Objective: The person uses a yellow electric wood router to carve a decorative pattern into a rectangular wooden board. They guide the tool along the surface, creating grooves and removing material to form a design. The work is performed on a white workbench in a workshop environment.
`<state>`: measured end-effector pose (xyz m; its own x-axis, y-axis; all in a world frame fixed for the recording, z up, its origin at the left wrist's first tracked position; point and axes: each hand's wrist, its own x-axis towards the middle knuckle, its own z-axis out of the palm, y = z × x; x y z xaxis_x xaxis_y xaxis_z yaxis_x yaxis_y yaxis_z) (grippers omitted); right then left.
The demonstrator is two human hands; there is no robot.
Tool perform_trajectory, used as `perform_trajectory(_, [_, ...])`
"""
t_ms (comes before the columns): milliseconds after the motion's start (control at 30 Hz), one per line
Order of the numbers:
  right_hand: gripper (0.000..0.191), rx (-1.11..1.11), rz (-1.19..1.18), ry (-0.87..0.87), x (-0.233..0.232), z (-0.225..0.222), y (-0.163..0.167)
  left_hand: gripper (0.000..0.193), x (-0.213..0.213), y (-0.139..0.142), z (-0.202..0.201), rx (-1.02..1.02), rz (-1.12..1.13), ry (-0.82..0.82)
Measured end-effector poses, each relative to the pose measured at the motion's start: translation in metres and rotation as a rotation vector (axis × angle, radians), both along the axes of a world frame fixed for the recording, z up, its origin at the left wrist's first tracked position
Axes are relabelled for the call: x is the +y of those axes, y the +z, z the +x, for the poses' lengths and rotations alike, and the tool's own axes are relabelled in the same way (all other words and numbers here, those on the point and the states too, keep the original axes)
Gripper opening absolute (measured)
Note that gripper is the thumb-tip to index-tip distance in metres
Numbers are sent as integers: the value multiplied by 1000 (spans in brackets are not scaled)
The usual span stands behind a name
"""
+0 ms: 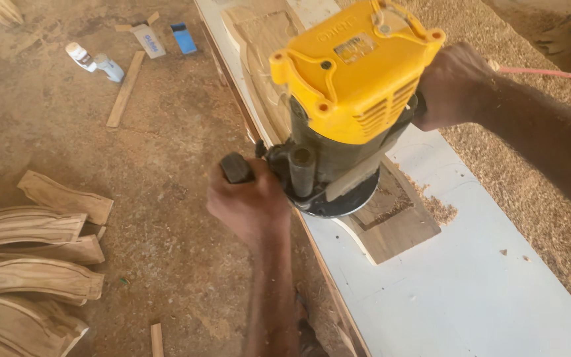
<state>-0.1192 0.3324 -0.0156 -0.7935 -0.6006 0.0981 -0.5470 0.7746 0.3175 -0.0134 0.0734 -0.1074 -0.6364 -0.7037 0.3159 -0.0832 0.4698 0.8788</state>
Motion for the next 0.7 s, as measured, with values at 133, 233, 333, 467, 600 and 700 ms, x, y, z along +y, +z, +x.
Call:
perform_trajectory(133, [61,16,-120,82,-8,2,10,16,8,3,3,-4,98,19])
perform_trajectory(233, [69,-10,-73,44,-13,-1,14,15,12,5,4,21,91,25])
perform_trajectory(333, [68,-50,-27,-31,-10,-5,9,17,12,4,4,14,54,10])
perform_trajectory(467, [63,-14,-25,-88,5,-8,-11,21,-2,1,-5,30,83,-49])
perform_trajectory(600, [22,-16,48,-169,26,-6,-33,30,-19,-1,-14,-79,84,-87])
perform_trajectory(700, [20,8,-20,-140,31,0,-42,32,-31,-1,-19,14,0,-150])
